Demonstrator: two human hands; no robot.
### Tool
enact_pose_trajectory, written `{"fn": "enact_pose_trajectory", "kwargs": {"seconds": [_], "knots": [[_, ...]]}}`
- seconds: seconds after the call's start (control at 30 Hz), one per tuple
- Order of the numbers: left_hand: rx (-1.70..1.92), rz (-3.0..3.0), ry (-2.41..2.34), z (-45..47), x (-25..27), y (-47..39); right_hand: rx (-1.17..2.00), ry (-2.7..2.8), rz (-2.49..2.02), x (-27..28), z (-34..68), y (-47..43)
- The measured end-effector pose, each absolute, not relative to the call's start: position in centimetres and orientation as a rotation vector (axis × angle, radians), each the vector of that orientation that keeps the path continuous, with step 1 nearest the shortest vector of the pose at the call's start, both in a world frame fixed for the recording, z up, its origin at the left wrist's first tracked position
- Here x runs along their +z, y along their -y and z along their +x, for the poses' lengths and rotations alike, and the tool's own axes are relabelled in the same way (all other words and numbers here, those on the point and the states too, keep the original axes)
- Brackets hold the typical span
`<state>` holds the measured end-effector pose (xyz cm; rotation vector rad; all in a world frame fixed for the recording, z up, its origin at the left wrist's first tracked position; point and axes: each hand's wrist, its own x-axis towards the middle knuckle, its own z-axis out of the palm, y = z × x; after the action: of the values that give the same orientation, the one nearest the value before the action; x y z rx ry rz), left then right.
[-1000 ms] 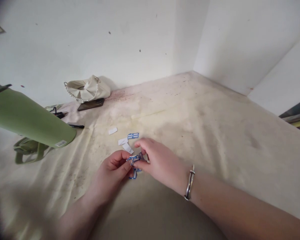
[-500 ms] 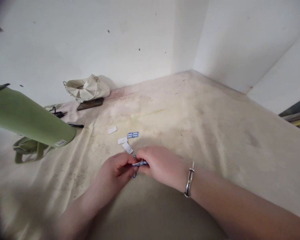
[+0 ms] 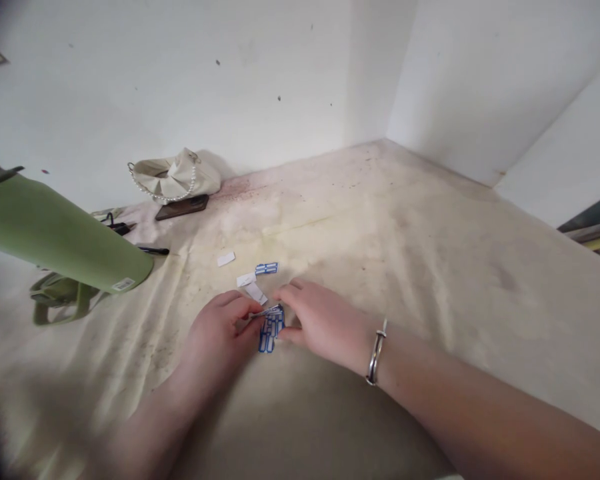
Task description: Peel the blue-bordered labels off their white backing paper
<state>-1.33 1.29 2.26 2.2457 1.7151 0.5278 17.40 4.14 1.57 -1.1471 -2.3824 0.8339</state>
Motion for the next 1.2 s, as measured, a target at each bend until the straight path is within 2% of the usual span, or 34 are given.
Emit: {"fn": "enact_pose_trajectory", "kwargs": {"seconds": [0.57, 0.9, 1.2], "knots": [[0.655, 2.062, -1.688, -0.5, 2.2, -1.2, 0.684, 2.422, -1.214, 0.8, 16.5, -4.6], [0.639, 2.002, -1.682, -1.0, 1.8, -1.1, 0.756, 2.366, -1.186, 1.0, 16.3, -4.5], [1.064, 1.574, -1.434, -1.6, 2.1, -1.2, 0.927, 2.126, -1.114, 1.6, 16.4, -4.5]]}}
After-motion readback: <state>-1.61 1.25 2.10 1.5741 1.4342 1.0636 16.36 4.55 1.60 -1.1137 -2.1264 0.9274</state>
